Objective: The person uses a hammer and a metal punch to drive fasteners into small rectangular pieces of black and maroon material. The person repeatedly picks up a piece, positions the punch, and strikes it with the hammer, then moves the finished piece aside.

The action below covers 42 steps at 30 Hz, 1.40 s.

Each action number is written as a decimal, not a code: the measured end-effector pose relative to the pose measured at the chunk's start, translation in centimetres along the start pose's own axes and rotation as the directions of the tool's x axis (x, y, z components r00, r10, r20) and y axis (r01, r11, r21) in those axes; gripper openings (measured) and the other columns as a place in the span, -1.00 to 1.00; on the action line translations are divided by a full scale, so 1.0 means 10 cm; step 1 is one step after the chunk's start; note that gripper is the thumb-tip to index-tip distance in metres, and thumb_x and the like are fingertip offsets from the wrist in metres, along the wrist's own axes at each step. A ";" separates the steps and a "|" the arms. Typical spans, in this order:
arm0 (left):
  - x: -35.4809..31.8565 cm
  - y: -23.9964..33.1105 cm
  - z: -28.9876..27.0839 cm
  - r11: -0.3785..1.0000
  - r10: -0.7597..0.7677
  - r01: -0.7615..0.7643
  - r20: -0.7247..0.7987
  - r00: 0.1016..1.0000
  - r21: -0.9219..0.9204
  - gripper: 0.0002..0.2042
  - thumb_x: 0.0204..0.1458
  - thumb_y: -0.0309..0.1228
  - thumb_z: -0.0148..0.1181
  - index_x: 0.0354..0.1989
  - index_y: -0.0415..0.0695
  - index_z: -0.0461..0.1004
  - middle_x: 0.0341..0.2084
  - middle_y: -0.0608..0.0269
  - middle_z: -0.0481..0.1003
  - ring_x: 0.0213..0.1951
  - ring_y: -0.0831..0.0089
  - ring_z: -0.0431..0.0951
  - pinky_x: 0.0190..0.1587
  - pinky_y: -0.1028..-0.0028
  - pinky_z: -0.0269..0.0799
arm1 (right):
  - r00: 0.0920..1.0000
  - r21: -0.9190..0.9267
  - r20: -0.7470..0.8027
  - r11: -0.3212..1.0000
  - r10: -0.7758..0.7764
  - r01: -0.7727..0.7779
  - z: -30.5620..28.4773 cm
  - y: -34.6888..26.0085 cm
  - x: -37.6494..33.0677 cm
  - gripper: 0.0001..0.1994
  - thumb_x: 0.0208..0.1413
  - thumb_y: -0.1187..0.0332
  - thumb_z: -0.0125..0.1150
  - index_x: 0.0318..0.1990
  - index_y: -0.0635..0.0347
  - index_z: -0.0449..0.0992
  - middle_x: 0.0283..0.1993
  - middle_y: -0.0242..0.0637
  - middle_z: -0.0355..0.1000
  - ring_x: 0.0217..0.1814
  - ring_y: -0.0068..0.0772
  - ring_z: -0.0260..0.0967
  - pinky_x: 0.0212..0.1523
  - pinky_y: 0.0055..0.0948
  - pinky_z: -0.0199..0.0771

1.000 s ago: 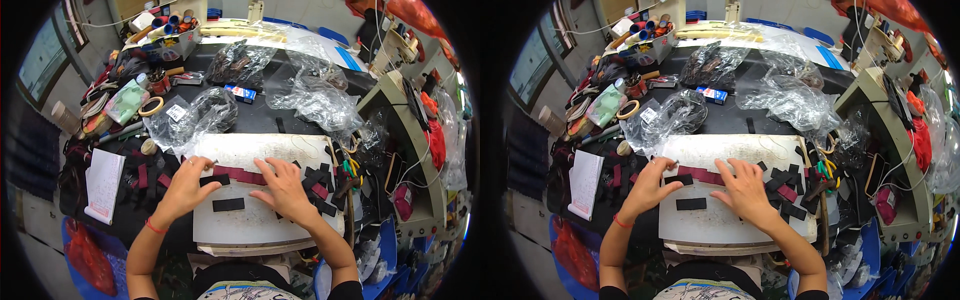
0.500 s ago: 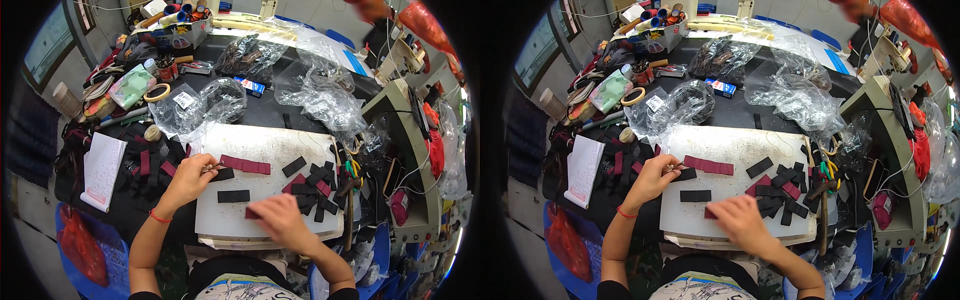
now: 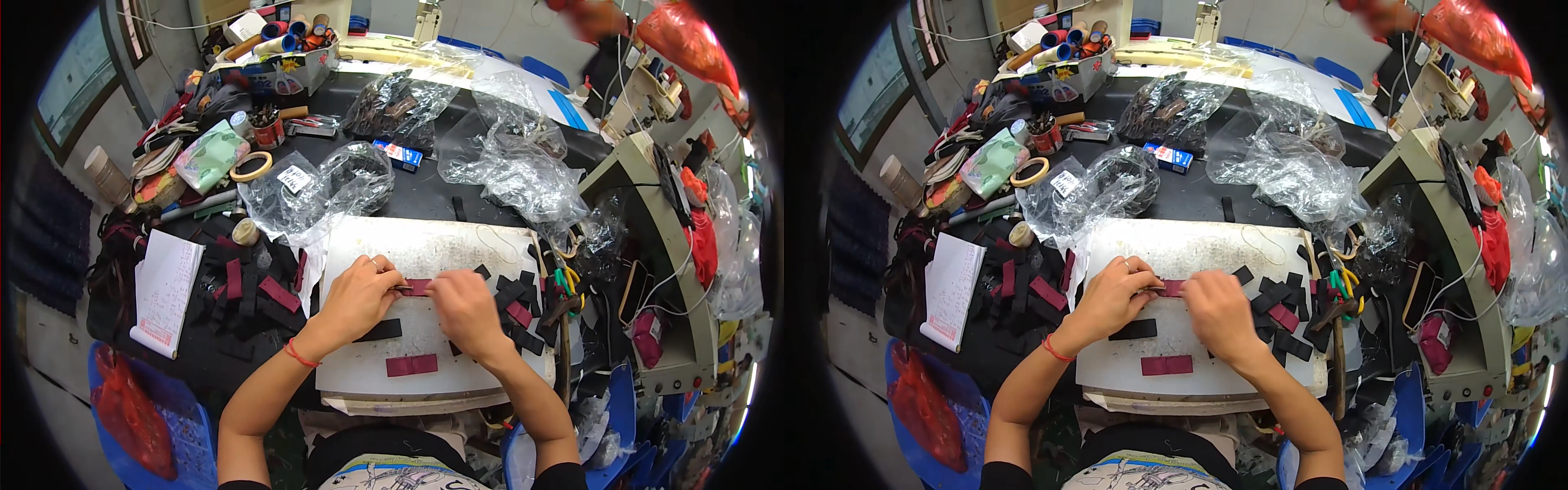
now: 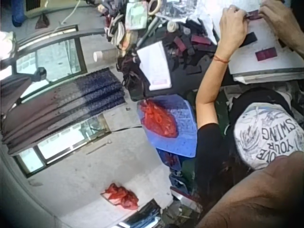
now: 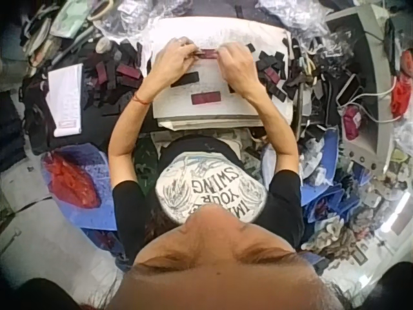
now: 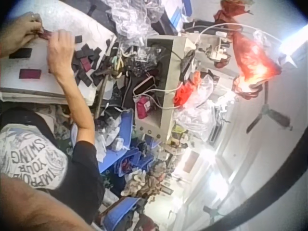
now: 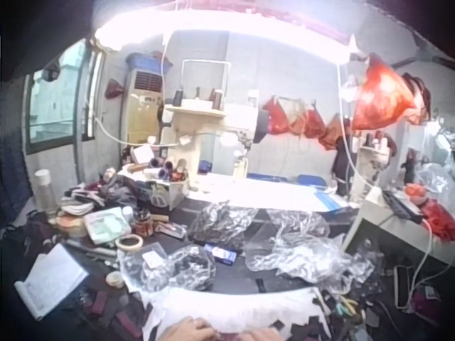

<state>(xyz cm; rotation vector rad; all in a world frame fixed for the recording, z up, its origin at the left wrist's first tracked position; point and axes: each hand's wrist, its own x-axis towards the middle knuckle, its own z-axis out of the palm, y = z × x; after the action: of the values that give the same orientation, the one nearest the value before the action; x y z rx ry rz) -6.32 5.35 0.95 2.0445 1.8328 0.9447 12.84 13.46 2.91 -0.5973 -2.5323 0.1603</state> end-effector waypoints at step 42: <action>-0.30 -0.07 -0.39 0.987 -0.073 0.073 0.009 0.997 -0.142 -0.77 -0.05 -0.42 0.29 -0.18 -0.12 0.56 -0.23 0.19 0.46 -0.16 0.23 0.41 -0.07 0.35 0.33 | 0.935 0.421 0.148 0.835 0.323 -0.355 -0.31 0.30 -0.06 -0.84 -0.01 0.59 0.22 -0.23 0.26 0.55 -0.24 -0.19 0.39 -0.26 -0.25 0.46 -0.24 -0.44 0.44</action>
<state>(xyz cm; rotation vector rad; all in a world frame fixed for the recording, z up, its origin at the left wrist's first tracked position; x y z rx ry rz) -9.24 1.71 2.63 1.8811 1.7706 1.0191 16.04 15.87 4.55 -0.8545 -2.3134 0.8769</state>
